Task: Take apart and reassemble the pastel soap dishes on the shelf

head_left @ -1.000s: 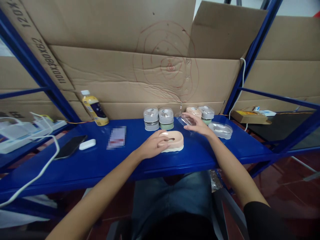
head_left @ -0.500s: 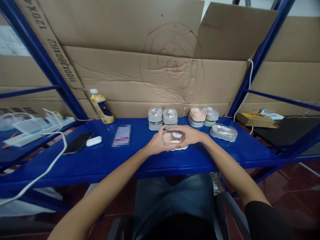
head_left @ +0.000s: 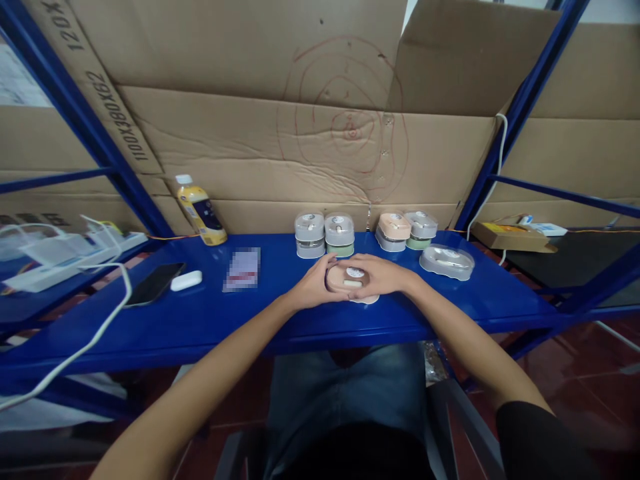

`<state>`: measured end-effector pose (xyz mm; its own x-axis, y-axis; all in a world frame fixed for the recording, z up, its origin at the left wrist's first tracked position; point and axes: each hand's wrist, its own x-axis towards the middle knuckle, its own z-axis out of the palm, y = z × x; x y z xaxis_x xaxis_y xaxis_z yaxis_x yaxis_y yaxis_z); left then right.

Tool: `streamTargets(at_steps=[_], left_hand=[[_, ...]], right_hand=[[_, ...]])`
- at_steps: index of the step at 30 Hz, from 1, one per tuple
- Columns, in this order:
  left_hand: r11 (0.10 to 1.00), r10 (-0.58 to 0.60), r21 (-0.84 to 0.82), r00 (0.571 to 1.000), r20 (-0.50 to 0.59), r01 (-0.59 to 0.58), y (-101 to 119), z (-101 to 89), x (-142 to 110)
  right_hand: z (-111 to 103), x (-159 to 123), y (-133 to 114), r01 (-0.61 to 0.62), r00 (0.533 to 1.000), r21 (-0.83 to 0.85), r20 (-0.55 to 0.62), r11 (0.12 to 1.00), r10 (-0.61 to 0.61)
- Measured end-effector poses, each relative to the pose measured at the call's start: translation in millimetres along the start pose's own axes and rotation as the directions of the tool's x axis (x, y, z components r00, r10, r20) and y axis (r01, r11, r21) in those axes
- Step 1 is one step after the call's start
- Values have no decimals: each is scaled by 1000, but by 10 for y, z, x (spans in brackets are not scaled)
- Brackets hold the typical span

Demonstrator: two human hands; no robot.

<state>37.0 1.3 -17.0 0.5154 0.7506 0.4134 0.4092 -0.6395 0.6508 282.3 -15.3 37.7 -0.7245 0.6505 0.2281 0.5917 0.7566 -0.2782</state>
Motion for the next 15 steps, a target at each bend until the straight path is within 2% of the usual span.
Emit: streamTargets(at_steps=[2,5,11,15], left_hand=[[998,38,44,999,-14,-37,-8,-3,-1],[987,90,135,995,-40,-84,11,-18,-2],[981,82,180,995,-65,-69,63,-42,-3],[981,72,183,995,-64,-60,52,-34,10]], right_hand=[[3,-121,-95,-146,989,-89,-17,985,145],[-16,-354,-180,-342,940,-197,-52,919,338],[-174,-809,-53,-406,914,-291,-129,866,385],[-153,-866,22,-467,884,-347,-166,813,437]])
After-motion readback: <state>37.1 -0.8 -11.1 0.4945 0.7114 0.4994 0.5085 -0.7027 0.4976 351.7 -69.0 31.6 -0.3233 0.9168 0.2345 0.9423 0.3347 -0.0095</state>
